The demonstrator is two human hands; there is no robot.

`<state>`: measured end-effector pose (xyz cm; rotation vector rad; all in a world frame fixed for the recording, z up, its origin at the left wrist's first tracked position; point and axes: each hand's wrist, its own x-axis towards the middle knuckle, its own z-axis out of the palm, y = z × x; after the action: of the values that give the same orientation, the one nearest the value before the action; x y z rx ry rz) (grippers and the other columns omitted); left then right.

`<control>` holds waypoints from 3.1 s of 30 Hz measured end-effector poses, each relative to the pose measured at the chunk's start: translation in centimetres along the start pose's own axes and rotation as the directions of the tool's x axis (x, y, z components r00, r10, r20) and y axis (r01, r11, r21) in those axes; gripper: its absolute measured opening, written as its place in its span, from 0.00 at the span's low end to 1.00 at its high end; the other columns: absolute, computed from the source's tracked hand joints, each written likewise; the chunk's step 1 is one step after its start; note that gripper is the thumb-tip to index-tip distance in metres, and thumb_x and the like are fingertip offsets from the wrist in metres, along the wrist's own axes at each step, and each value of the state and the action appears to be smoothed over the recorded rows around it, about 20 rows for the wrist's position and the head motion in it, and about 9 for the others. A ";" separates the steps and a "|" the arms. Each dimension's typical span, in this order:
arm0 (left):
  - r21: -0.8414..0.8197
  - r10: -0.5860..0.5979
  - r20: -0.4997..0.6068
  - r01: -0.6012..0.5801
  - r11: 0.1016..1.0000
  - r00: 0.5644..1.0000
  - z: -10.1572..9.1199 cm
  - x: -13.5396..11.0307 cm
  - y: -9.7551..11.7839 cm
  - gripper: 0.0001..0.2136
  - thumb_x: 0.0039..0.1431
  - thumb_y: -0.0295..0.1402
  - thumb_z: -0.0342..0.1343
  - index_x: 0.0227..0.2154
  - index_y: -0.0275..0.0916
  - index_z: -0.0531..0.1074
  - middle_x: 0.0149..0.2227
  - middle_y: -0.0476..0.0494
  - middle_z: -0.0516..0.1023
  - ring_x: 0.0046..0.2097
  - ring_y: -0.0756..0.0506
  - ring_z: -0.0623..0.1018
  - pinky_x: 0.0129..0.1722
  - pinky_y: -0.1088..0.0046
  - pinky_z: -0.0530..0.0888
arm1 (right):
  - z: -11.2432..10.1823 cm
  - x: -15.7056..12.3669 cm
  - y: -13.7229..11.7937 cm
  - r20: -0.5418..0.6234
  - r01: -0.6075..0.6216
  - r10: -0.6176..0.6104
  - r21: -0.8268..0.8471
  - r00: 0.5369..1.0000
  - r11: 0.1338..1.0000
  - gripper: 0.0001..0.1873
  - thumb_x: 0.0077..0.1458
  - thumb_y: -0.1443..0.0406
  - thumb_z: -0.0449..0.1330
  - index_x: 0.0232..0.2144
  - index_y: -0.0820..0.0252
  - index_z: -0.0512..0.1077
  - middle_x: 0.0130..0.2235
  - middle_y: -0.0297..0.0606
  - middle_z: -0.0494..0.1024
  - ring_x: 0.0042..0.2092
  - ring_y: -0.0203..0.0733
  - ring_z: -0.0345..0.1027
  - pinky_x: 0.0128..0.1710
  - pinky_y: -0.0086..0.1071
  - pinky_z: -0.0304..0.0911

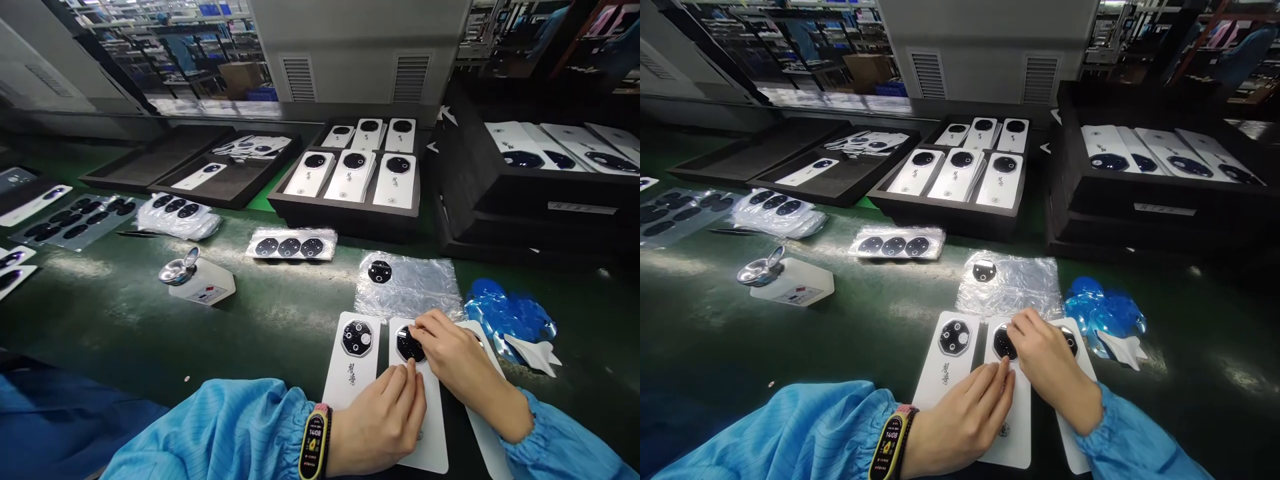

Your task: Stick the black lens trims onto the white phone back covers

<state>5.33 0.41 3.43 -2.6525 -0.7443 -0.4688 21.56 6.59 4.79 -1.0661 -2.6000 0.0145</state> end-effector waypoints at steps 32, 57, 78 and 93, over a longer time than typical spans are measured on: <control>-0.068 -0.018 0.153 0.029 0.997 0.988 0.5 -0.1 0.6 0.16 0.58 0.24 0.45 0.48 0.22 0.64 0.39 0.35 0.74 0.41 0.41 0.74 0.48 0.63 0.67 | -0.1 -1.3 1.2 -0.041 -0.364 0.381 0.216 0.924 0.906 0.10 0.56 0.71 0.48 0.28 0.58 0.67 0.36 0.43 0.72 0.41 0.49 0.65 0.38 0.44 0.68; -0.887 -0.562 -0.082 0.198 0.418 0.823 -0.7 0.7 -3.2 0.08 0.63 0.32 0.45 0.44 0.39 0.57 0.35 0.44 0.65 0.37 0.47 0.68 0.36 0.70 0.70 | -4.6 -0.3 2.7 0.467 -0.542 0.392 0.834 0.793 0.101 0.15 0.43 0.54 0.64 0.26 0.58 0.68 0.27 0.33 0.73 0.30 0.39 0.69 0.37 0.35 0.66; -0.727 -0.215 0.622 0.454 -0.514 0.752 -0.3 0.6 -3.3 0.29 0.50 0.62 0.49 0.24 0.36 0.64 0.17 0.51 0.64 0.15 0.55 0.62 0.12 0.81 0.58 | -5.1 -0.7 0.4 0.506 -0.509 0.261 0.859 0.822 -0.058 0.15 0.48 0.53 0.64 0.29 0.59 0.71 0.27 0.34 0.72 0.30 0.37 0.68 0.32 0.29 0.65; -0.864 -0.255 0.475 0.390 -0.320 0.842 -0.2 -0.1 -3.2 0.28 0.58 0.58 0.44 0.28 0.33 0.71 0.23 0.43 0.75 0.21 0.50 0.73 0.20 0.77 0.68 | -4.9 -1.0 0.8 0.581 -0.589 0.114 0.769 0.806 0.248 0.25 0.46 0.44 0.59 0.26 0.60 0.75 0.27 0.38 0.71 0.30 0.40 0.65 0.30 0.32 0.62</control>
<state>3.49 2.87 4.32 -3.7940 -1.8237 -1.8859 24.28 5.91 9.02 -1.1536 -1.8434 1.8394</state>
